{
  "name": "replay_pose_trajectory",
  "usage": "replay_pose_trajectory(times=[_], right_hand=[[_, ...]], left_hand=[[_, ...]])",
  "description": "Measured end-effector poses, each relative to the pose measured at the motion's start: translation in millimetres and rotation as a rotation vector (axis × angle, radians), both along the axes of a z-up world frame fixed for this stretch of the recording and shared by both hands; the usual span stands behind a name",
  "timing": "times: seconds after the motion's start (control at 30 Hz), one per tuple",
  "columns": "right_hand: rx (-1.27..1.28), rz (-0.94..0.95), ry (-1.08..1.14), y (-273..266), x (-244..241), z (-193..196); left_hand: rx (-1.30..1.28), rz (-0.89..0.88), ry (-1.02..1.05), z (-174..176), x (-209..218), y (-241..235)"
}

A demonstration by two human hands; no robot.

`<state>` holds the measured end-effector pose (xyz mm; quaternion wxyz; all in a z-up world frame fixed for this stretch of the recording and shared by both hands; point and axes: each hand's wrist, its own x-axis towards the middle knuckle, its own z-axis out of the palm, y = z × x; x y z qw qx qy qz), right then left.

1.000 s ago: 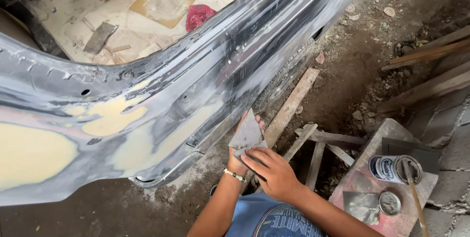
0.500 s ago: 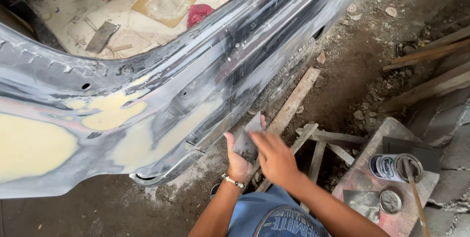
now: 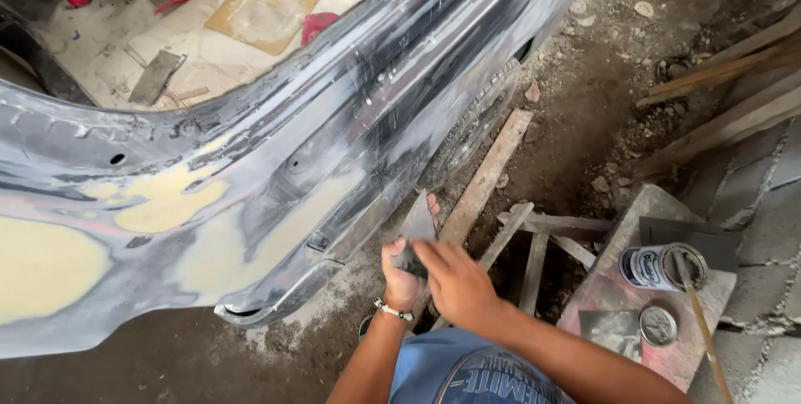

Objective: Sanding the body of a vehicle and applying body filler to smooth out surfaces.

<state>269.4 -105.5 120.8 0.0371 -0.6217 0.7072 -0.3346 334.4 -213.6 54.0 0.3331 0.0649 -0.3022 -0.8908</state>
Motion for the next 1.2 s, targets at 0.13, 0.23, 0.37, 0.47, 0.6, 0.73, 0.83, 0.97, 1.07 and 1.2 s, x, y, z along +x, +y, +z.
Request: replay_pose_trajectory(times=[0.13,0.23,0.37,0.47,0.6,0.73,0.83,0.97,1.07,1.2], right_hand=[[0.065,-0.131,-0.017,-6,-6,-10],[-0.014,-0.075,-0.058,-10,-1,-8],[0.022,-0.142,-0.026,-10,-6,-11],[0.080,-0.140,-0.046,-12,0,-4],[0.009,-0.103,-0.053,-15,-7,-4],[0.070,-0.153,-0.044,-20,-4,-12],[0.032,-0.067,-0.062,-13,-5,-28],[0.026,-0.150,-0.064,-19,-9,-21],[0.090,-0.102,-0.072,-12,0,-13],[0.046,-0.126,0.049,-24,1,-18]], left_hand=[[0.097,-0.115,0.220,-121,3,-9],[0.057,-0.156,0.345,-114,-6,-25],[0.010,-0.031,-0.003,-8,7,0],[-0.032,-0.003,0.001,-11,8,-8],[0.028,-0.048,0.032,-12,10,-6],[0.059,-0.029,0.021,-18,6,-9],[0.022,0.015,-0.017,-30,16,6],[-0.026,0.035,-0.070,-18,9,-6],[-0.027,0.024,-0.045,-23,13,-9],[0.053,-0.009,0.031,-50,14,-20]])
